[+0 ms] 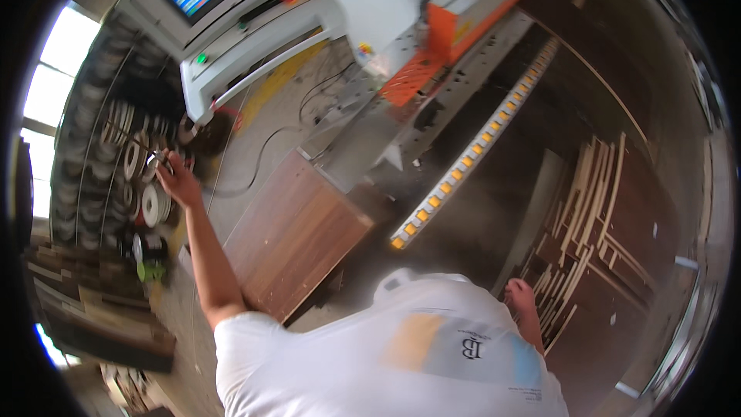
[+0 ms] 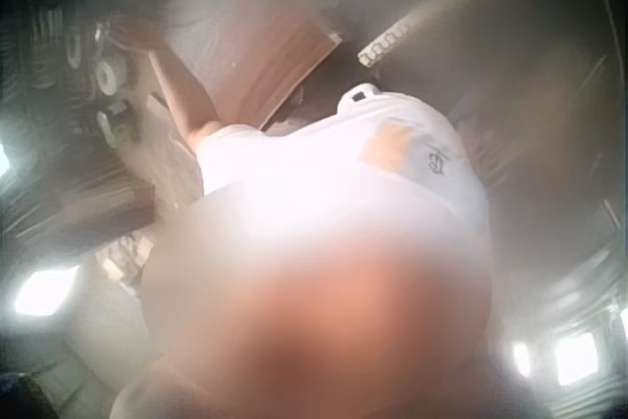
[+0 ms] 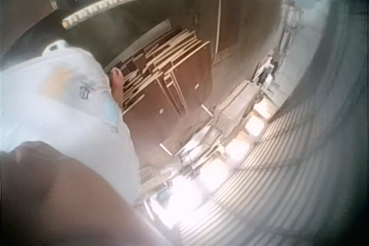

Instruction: The person applies edge banding to wooden panels using a hot-melt glue gun and an edge banding machine. They repeatedly pick up panels, apply glue to the edges, feed them through the machine, and stack the finished pieces.

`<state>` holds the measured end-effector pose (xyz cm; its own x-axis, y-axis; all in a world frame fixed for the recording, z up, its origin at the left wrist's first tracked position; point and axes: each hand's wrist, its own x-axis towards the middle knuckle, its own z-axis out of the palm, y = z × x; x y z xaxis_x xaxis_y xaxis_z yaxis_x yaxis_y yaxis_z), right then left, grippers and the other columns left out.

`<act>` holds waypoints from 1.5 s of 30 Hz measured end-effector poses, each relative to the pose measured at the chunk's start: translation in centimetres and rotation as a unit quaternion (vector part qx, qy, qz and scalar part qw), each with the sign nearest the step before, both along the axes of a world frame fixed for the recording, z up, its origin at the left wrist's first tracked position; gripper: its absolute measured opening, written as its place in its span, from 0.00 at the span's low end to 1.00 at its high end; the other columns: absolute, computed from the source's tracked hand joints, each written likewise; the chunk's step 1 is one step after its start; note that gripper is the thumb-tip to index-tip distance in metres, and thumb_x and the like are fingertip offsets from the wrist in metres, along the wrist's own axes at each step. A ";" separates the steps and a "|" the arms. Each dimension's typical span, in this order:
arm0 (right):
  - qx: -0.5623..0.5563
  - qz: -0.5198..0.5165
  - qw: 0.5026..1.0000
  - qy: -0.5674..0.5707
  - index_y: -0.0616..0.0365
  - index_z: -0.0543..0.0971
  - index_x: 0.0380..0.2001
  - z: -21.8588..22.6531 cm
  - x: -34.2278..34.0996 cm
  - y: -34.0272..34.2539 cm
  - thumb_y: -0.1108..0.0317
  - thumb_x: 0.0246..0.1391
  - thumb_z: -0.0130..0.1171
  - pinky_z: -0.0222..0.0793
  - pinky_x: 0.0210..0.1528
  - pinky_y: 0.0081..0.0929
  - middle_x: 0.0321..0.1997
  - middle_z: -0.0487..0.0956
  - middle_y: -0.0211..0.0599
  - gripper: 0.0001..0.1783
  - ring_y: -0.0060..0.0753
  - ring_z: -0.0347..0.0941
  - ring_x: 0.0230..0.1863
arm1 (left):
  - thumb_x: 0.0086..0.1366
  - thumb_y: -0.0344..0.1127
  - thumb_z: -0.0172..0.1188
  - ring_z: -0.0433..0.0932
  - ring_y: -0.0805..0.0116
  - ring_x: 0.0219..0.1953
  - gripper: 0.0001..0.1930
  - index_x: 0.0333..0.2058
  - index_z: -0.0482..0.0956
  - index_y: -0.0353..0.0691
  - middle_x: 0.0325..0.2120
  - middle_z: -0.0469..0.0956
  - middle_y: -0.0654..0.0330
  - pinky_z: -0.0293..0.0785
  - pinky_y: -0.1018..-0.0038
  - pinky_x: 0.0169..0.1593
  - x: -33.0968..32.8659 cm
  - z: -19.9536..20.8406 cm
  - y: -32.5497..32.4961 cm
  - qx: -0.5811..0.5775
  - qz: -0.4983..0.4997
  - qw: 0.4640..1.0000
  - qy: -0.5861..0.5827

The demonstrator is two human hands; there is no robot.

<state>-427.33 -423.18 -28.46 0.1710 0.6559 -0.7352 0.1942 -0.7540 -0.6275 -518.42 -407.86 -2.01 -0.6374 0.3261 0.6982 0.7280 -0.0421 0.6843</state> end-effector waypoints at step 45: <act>0.224 -0.654 0.722 0.001 0.52 0.83 0.47 5.0 17.2 -37.3 0.55 0.68 0.58 0.74 0.35 0.21 0.41 0.83 0.25 0.14 0.19 0.79 0.36 | 0.71 0.50 0.53 0.81 0.51 0.45 0.17 0.52 0.77 0.49 0.39 0.83 0.52 0.75 0.60 0.50 70.1 -12.2 -18.9 -0.546 -0.753 0.178 0.320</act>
<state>-410.10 -460.50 -23.47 0.8590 0.1066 -0.5007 -0.5024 -0.0122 -0.8645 -448.33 -426.78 -14.23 0.8442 -0.0451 -0.5341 0.3976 -0.6156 0.6804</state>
